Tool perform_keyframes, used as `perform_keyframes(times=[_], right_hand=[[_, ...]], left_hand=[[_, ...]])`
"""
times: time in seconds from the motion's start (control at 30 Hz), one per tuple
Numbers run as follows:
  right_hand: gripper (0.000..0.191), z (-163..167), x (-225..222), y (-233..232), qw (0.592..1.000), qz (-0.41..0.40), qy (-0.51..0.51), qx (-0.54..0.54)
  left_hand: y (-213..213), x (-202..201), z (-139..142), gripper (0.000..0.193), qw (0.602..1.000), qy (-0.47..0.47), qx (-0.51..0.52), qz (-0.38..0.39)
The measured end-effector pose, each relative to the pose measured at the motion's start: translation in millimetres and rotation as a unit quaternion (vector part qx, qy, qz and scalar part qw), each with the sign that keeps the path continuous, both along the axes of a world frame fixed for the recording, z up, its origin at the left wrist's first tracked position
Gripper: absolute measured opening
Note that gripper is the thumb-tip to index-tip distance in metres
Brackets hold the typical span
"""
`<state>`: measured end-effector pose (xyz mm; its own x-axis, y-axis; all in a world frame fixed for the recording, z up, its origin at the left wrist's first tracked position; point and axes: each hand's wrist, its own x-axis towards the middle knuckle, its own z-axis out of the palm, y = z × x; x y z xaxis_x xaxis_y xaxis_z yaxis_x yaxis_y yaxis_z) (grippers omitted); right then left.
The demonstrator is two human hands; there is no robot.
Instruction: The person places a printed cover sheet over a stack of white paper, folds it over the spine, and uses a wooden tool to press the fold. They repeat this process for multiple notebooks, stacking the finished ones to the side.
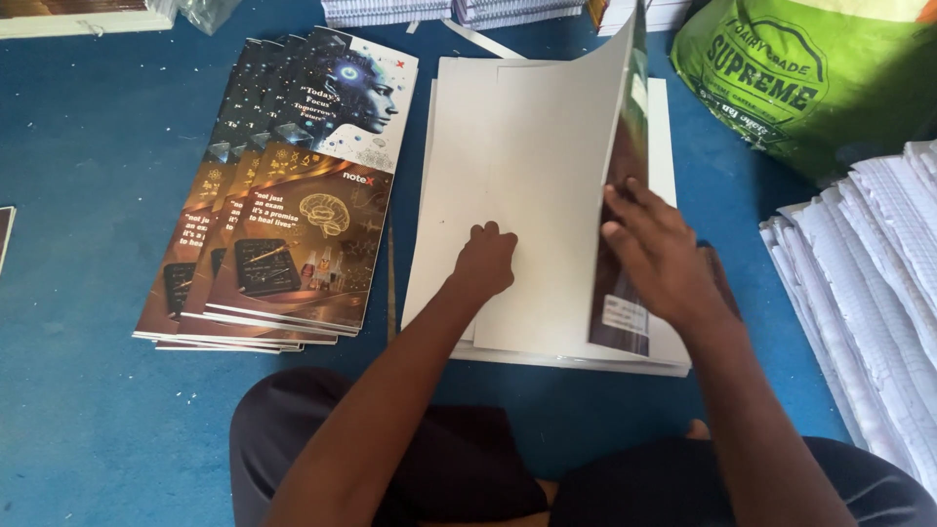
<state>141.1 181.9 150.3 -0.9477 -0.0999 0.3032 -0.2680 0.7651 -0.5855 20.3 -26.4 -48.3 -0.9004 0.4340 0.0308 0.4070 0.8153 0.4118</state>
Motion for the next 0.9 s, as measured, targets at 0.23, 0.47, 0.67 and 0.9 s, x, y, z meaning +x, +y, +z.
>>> perform_keyframes(times=[0.23, 0.47, 0.67, 0.9], right_hand=[[0.049, -17, -15, -29, 0.982, 0.020, 0.043, 0.181], [0.052, -35, -25, -54, 0.951, 0.033, 0.063, 0.300], [0.045, -35, -22, -64, 0.957, 0.063, 0.028, 0.282], [0.046, -43, -71, -23, 0.995, -0.006, 0.034, 0.099]], left_hand=[[10, -41, 19, 0.055, 0.973, -0.187, 0.126, 0.040], [3, -29, 95, 0.108, 0.817, -0.423, 0.357, 0.161], [1, -27, 110, 0.101, 0.818, -0.430, 0.333, 0.189], [-4, -36, 90, 0.102, 0.867, -0.368, 0.262, 0.208]])
